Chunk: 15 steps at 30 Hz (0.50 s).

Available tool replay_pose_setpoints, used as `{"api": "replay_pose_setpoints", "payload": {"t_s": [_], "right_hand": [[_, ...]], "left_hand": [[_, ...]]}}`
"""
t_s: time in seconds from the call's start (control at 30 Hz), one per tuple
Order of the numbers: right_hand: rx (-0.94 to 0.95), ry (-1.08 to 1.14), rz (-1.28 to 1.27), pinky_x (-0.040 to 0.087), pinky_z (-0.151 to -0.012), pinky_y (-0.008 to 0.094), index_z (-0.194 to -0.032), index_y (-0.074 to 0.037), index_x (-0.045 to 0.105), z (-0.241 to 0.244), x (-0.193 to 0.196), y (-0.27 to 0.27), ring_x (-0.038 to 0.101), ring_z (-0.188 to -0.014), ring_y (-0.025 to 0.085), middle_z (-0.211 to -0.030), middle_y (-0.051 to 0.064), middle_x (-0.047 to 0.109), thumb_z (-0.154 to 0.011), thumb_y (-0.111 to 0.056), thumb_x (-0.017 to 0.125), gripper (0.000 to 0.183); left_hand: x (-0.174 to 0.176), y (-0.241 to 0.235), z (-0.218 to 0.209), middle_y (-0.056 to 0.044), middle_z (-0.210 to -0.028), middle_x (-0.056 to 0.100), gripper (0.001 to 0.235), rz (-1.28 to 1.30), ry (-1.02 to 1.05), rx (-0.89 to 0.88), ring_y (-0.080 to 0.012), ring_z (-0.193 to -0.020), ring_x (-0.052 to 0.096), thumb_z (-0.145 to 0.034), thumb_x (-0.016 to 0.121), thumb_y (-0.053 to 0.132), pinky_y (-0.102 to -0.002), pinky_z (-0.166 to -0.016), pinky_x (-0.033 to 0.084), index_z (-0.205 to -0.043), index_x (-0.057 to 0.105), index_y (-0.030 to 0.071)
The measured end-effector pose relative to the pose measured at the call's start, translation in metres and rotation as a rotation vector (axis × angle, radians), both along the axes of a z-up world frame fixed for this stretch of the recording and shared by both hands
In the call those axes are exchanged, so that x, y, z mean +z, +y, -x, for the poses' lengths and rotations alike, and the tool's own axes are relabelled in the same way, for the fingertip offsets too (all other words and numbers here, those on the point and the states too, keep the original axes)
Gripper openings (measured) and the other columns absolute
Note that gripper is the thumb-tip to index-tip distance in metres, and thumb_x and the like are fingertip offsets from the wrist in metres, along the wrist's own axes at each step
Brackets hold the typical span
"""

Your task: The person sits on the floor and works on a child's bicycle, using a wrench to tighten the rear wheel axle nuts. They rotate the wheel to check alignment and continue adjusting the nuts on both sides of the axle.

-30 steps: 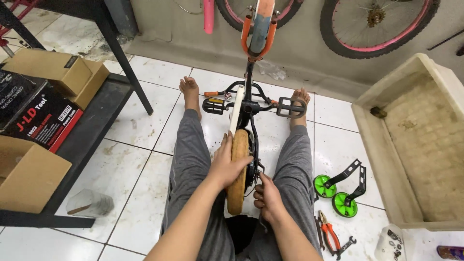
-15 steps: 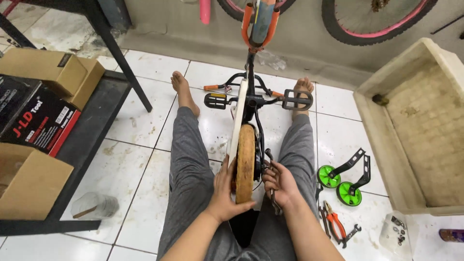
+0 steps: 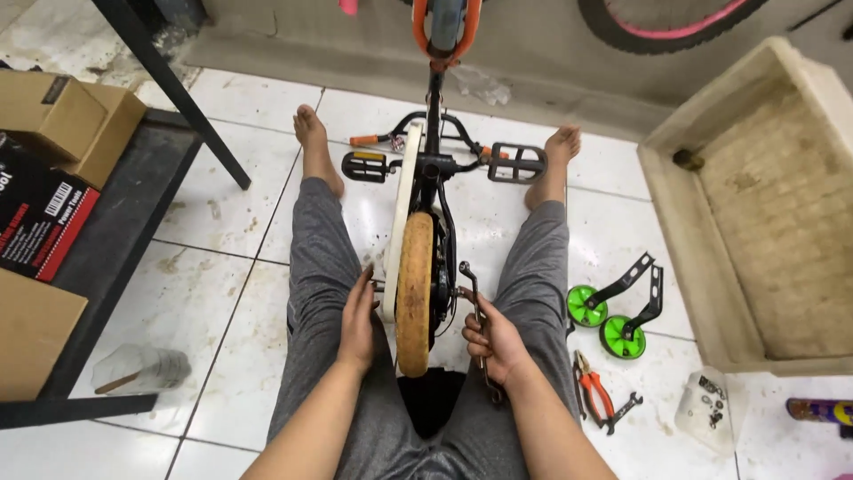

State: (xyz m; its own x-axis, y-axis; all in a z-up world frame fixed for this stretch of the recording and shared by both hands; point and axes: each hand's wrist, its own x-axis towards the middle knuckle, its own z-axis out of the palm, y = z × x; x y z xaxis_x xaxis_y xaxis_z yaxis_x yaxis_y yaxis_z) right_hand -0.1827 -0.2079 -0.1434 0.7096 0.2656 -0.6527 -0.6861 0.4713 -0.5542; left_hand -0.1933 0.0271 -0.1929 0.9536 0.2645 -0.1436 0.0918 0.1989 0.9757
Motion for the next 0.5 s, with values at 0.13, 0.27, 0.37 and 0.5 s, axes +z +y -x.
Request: {"api": "replay_pose_setpoints", "payload": {"t_s": [0.13,0.27,0.37,0.5], "right_hand": [[0.046,-0.015,0.041,0.016,-0.034,0.011,-0.148,-0.013,0.049,0.005,0.000,-0.005,0.020,-0.050,0.004,-0.071,-0.005,0.022,-0.107,-0.039,0.047,0.049],[0.003,0.042,0.062,0.014,-0.037,0.015,-0.144,-0.013,0.055,0.017,0.004,-0.012,0.022,-0.049,0.005,-0.068,-0.003,0.028,-0.106,-0.034,0.046,0.044],[-0.003,0.081,0.096,0.012,-0.039,0.019,-0.138,-0.012,0.063,0.021,0.008,-0.018,0.022,-0.047,0.006,-0.063,-0.001,0.033,-0.104,-0.030,0.048,0.041],[0.082,0.088,0.149,0.014,-0.040,0.020,-0.140,-0.012,0.064,0.025,0.021,-0.018,0.024,-0.048,0.006,-0.061,-0.001,0.033,-0.104,-0.028,0.049,0.042]], "left_hand": [[0.022,-0.017,-0.008,-0.020,-0.153,0.047,0.055,0.134,0.080,0.084,-0.0336,-0.144,0.040,-0.105,0.047,0.039,-0.048,-0.119,0.033,-0.147,0.051,0.005],[0.037,-0.029,-0.012,-0.014,-0.148,0.056,0.048,0.192,0.141,0.123,-0.0253,-0.137,0.051,-0.103,0.047,0.029,-0.037,-0.113,0.039,-0.144,0.055,0.004],[0.047,-0.033,-0.016,-0.010,-0.145,0.061,0.046,0.227,0.226,0.172,-0.0198,-0.133,0.056,-0.101,0.045,0.023,-0.028,-0.110,0.041,-0.140,0.058,0.002],[0.053,-0.032,-0.019,-0.009,-0.148,0.059,0.048,0.201,0.324,0.175,-0.0193,-0.135,0.055,-0.099,0.046,0.022,-0.027,-0.111,0.040,-0.140,0.057,0.002]]}}
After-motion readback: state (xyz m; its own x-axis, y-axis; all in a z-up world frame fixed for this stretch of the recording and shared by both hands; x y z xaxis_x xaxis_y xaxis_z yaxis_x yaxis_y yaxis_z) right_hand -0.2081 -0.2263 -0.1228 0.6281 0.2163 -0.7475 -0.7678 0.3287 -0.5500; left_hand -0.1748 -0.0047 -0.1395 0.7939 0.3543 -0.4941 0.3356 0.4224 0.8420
